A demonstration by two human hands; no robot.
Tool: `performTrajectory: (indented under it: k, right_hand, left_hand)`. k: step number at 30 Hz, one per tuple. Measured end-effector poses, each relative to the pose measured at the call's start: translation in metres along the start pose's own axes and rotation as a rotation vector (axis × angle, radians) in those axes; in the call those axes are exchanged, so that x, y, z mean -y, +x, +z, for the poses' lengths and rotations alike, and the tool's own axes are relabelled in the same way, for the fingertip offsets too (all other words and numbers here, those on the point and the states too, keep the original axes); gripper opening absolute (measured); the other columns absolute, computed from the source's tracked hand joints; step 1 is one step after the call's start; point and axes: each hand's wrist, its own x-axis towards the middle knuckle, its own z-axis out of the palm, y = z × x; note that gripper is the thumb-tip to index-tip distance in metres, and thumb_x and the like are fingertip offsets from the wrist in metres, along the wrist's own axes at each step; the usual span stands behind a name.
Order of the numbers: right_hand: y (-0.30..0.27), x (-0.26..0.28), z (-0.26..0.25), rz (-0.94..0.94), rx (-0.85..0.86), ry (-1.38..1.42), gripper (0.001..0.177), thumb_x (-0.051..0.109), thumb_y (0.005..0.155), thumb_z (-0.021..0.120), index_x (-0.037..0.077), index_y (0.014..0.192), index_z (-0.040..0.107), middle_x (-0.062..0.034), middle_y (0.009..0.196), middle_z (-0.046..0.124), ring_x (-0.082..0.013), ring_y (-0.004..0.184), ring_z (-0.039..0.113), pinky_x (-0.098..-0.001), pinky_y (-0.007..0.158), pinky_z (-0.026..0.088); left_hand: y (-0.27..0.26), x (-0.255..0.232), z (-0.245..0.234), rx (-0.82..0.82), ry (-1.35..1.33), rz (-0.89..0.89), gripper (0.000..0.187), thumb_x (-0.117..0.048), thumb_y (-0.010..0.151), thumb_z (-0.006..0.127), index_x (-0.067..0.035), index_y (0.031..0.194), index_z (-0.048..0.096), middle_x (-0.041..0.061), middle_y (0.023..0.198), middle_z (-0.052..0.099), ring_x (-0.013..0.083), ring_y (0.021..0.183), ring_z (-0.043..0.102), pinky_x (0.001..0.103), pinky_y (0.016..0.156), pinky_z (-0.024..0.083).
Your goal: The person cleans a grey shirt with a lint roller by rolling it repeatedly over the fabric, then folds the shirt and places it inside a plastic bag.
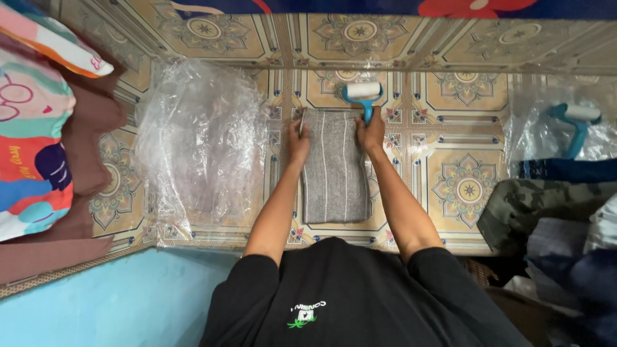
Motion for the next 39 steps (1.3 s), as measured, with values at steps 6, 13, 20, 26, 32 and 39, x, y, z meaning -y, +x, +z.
performTrajectory:
  k: [6,13,20,26,32,39]
  right_hand:
    - [-0.079,0.087,-0.058,-0.342,-0.113,-0.234,0.036,0.027,0.097,0.074,0.008,0.126,0.066,-0.0221,0.106,0.069,-0.0473,0.101,0.067,-0.0577,0.085,0.054]
    - [-0.089,0.003,-0.08,-0.474,0.086,-0.642,0.045,0.029,0.09,0.077,0.032,0.134,0.068,-0.015,0.087,0.072,-0.0399,0.091,0.074,-0.0521,0.078,0.057]
    - [-0.085,0.028,-0.143,-0.292,0.082,-0.71,0.044,0.028,0.103,0.066,0.036,0.145,0.061,-0.0177,0.103,0.068,-0.0447,0.1,0.066,-0.0694,0.087,0.047]
    - [-0.124,0.036,-0.073,-0.529,0.33,-0.566,0.038,0.025,0.098,0.067,0.038,0.133,0.066,-0.0167,0.107,0.07,-0.0449,0.102,0.068,-0.0669,0.088,0.049]
    - [-0.137,-0.022,-0.123,-0.406,0.315,-0.598,0.047,0.025,0.096,0.069,0.044,0.138,0.063,-0.0154,0.102,0.065,-0.0434,0.101,0.067,-0.0594,0.085,0.054]
    - [-0.146,-0.028,-0.189,-0.34,0.267,-0.727,0.044,0.02,0.1,0.066,0.044,0.137,0.066,-0.0141,0.099,0.069,-0.0392,0.097,0.069,-0.056,0.086,0.054]
  left_hand:
    - [0.05,0.064,0.022,-0.08,-0.067,0.087,0.047,-0.039,0.102,0.062,-0.009,0.138,0.058,0.021,0.133,0.065,0.0382,0.128,0.061,0.049,0.106,0.051]
    - [0.069,0.104,0.02,-0.087,-0.287,0.095,0.039,-0.038,0.095,0.076,-0.017,0.126,0.069,0.011,0.119,0.074,0.028,0.116,0.069,0.042,0.099,0.055]
    - [0.003,0.044,-0.007,0.098,-0.531,0.141,0.051,-0.023,0.102,0.069,-0.005,0.146,0.053,0.026,0.147,0.053,0.041,0.142,0.046,0.051,0.118,0.039]
    - [-0.006,0.075,-0.016,0.093,-0.315,0.161,0.045,-0.015,0.103,0.066,-0.008,0.146,0.055,0.023,0.144,0.055,0.0349,0.137,0.053,0.045,0.111,0.047]
    - [-0.005,0.121,-0.008,0.039,0.293,0.136,0.055,-0.04,0.084,0.08,-0.025,0.133,0.062,-0.001,0.111,0.075,0.015,0.103,0.073,0.033,0.087,0.06]
    - [-0.045,0.097,-0.026,-0.07,0.02,0.115,0.035,-0.022,0.096,0.063,-0.015,0.13,0.067,0.008,0.115,0.074,0.0254,0.107,0.072,0.04,0.089,0.06]
